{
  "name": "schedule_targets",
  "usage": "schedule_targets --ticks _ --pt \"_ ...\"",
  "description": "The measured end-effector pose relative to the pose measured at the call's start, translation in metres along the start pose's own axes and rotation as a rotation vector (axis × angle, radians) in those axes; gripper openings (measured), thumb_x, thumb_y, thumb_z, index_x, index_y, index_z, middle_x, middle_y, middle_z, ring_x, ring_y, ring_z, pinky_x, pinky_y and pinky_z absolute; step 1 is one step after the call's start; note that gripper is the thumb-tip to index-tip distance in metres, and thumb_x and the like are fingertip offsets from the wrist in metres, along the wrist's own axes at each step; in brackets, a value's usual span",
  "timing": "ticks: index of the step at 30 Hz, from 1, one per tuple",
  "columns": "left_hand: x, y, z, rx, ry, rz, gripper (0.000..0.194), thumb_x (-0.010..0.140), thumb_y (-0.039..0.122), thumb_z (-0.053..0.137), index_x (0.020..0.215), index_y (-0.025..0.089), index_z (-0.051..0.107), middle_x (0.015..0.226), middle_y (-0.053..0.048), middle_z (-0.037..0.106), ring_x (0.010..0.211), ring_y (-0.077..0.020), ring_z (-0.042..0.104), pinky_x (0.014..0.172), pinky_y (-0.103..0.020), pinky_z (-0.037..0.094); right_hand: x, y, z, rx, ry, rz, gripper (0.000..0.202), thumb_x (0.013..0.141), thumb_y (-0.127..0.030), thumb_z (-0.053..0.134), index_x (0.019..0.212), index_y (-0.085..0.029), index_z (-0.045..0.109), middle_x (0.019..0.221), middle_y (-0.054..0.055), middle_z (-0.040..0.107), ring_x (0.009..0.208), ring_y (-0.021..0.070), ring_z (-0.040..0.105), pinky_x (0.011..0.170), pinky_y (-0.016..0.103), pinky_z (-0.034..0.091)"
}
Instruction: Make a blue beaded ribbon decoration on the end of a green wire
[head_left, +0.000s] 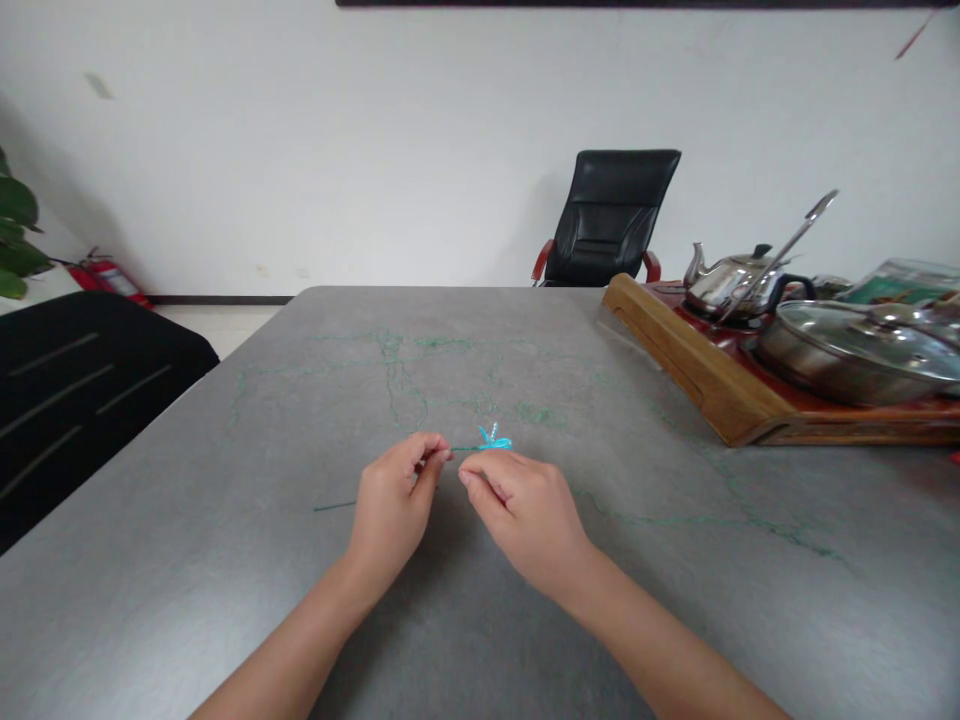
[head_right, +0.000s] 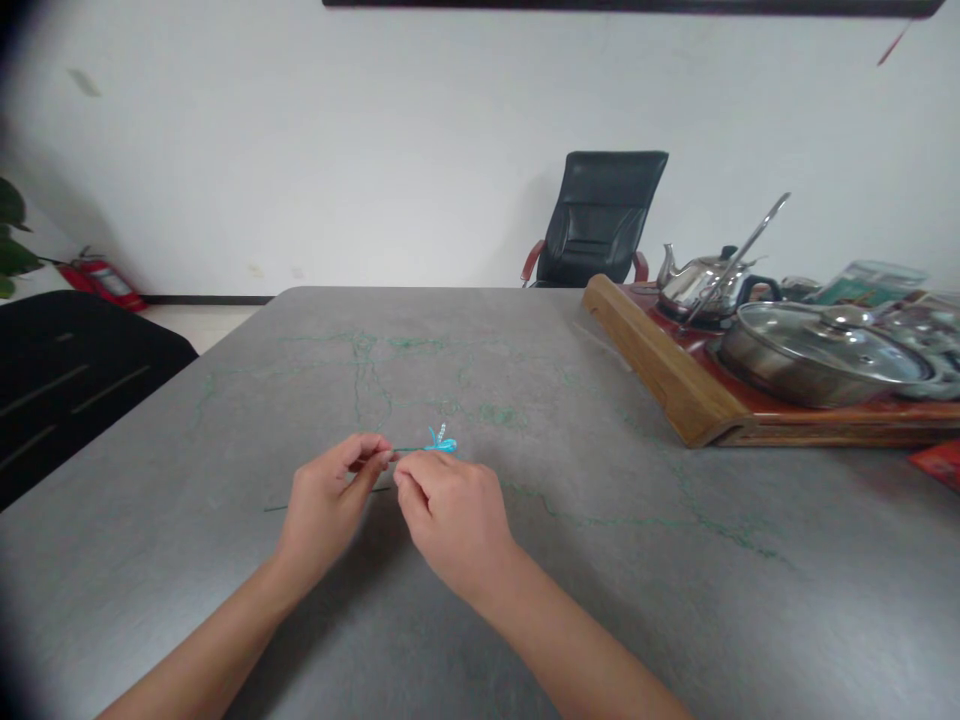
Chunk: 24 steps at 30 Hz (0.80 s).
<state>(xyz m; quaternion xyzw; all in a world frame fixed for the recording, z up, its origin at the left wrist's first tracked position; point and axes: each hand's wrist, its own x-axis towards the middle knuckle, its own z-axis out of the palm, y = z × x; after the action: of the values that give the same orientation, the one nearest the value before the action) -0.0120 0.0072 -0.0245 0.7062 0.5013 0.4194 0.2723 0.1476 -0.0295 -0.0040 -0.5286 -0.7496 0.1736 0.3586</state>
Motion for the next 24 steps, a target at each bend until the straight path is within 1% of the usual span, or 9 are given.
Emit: schedule_targets --ticks 2,4,6,9,12,15,17,21,24 --pt "0.001 -0.001 -0.003 0.102 0.007 0.123 0.012 0.088 0.022 0.057 0.088 0.022 0.069 0.085 -0.005 0.07 0.08 -0.0208 0.06 0.075 -0.03 0.042 0.001 0.002 -0.005 -0.036 0.02 -0.014 0.019 0.09 -0.018 0.052 0.083 -0.022 0.069 0.077 0.003 0.07 0.069 0.0174 0.062 0.064 0.029 0.036" --pt "0.003 -0.002 -0.005 0.158 -0.018 0.223 0.016 0.089 0.02 0.055 0.09 0.023 0.07 0.089 -0.007 0.07 0.086 -0.0228 0.059 0.078 -0.032 0.041 0.002 0.006 -0.009 -0.056 0.055 -0.036 0.019 0.089 -0.019 0.053 0.083 -0.024 0.071 0.077 0.003 0.07 0.069 0.0176 0.061 0.064 0.029 0.036" --pt "0.006 -0.001 -0.007 0.187 -0.044 0.289 0.018 0.09 0.018 0.053 0.089 0.024 0.071 0.089 -0.008 0.068 0.086 -0.0233 0.056 0.078 -0.032 0.04 0.004 0.01 -0.014 -0.059 0.08 -0.053 0.02 0.09 -0.02 0.054 0.084 -0.025 0.073 0.075 0.003 0.069 0.069 0.0174 0.06 0.065 0.029 0.036" --pt "0.008 0.001 -0.008 0.197 -0.081 0.338 0.019 0.09 0.017 0.052 0.086 0.023 0.07 0.085 -0.007 0.065 0.083 -0.0225 0.053 0.075 -0.031 0.038 0.008 0.015 -0.021 -0.054 0.067 -0.045 0.021 0.09 -0.022 0.054 0.084 -0.026 0.074 0.073 0.002 0.067 0.068 0.0163 0.058 0.064 0.028 0.035" --pt "0.009 0.006 -0.009 0.132 -0.181 0.322 0.018 0.091 0.019 0.053 0.084 0.023 0.069 0.083 -0.006 0.064 0.083 -0.0218 0.053 0.075 -0.031 0.039 0.012 0.019 -0.028 0.034 0.063 -0.038 0.017 0.088 -0.022 0.059 0.081 -0.026 0.075 0.068 0.0 0.064 0.063 0.0142 0.054 0.06 0.027 0.034" --pt "0.009 0.011 -0.01 -0.01 -0.278 0.237 0.016 0.091 0.024 0.055 0.08 0.022 0.067 0.082 -0.004 0.063 0.083 -0.0205 0.055 0.078 -0.03 0.04 0.016 0.025 -0.032 0.187 0.086 0.002 0.011 0.082 -0.024 0.066 0.076 -0.025 0.075 0.058 -0.003 0.053 0.055 0.0115 0.046 0.055 0.026 0.03" --pt "0.008 0.014 -0.01 -0.099 -0.33 0.172 0.017 0.09 0.027 0.056 0.079 0.022 0.067 0.082 -0.003 0.063 0.084 -0.0197 0.056 0.079 -0.03 0.04 0.018 0.029 -0.033 0.282 0.064 0.053 0.01 0.08 -0.027 0.069 0.074 -0.024 0.075 0.055 -0.004 0.05 0.053 0.0109 0.043 0.053 0.026 0.029" --pt "0.006 0.018 -0.012 -0.186 -0.407 0.094 0.016 0.089 0.029 0.058 0.078 0.022 0.068 0.082 -0.002 0.062 0.083 -0.0189 0.056 0.079 -0.029 0.039 0.021 0.034 -0.035 0.44 -0.032 0.121 0.011 0.077 -0.03 0.071 0.07 -0.022 0.074 0.061 -0.002 0.06 0.055 0.0114 0.044 0.054 0.026 0.031" --pt "0.005 0.019 -0.012 -0.215 -0.44 0.062 0.018 0.088 0.03 0.059 0.075 0.021 0.068 0.078 -0.002 0.061 0.081 -0.0189 0.056 0.079 -0.03 0.038 0.022 0.032 -0.036 0.539 -0.065 0.12 0.011 0.075 -0.029 0.071 0.068 -0.023 0.074 0.062 -0.002 0.063 0.057 0.012 0.047 0.056 0.026 0.033"
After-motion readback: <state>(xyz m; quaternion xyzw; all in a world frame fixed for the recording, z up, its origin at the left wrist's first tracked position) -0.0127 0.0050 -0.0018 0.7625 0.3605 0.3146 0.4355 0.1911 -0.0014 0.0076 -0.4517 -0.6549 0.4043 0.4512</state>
